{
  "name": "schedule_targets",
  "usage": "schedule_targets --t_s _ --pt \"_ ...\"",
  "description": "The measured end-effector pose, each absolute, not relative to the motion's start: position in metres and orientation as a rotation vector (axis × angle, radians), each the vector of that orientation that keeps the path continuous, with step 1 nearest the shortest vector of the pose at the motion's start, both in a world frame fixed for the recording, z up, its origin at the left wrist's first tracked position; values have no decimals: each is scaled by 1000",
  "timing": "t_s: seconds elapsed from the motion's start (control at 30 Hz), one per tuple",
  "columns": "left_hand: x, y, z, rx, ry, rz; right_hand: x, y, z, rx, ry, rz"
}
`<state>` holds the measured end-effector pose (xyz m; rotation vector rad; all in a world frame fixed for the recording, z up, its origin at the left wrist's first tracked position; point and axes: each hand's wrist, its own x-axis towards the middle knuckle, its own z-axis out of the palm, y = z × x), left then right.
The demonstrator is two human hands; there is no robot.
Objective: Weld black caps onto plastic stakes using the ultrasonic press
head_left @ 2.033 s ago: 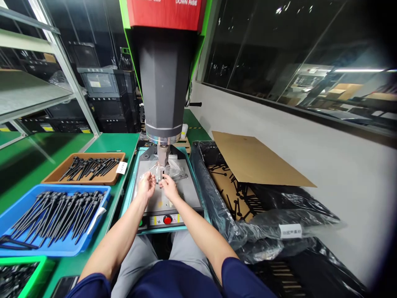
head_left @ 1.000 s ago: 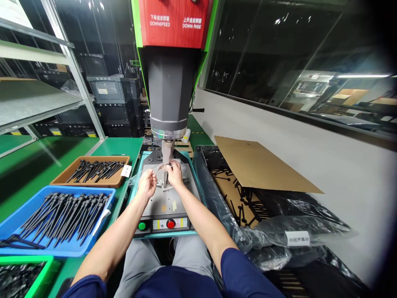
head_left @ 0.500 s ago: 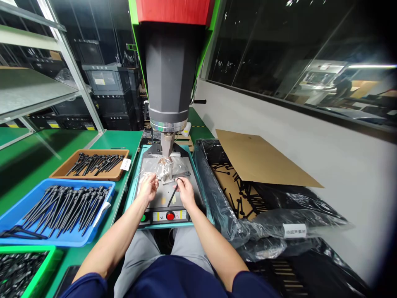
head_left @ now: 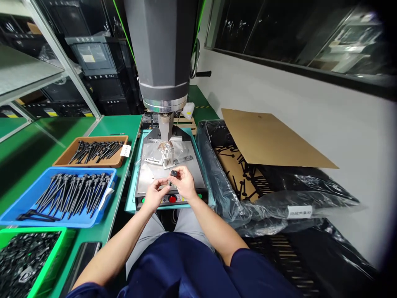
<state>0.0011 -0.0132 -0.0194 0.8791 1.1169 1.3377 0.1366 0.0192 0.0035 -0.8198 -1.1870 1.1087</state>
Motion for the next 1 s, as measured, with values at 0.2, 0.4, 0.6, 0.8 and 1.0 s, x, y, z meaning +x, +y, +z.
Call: schedule_targets --t_s 0.2,0.4,0.6,0.8,1.0 --pt "0 -32 -6 861 1125 1275 129 17 9 -751 -1166 1277" --pt "-5 -47 5 795 1140 1257 123 11 3 -732 -1157 1510" --pt "-15 -50 4 759 1148 1261 112 9 6 -769 -1108 1528" --pt "-27 -63 6 743 1138 1348 93 1 -1 -799 -1241 1460" --pt "-82 -83 12 871 1294 1439 80 -6 -12 -765 -1281 1586"
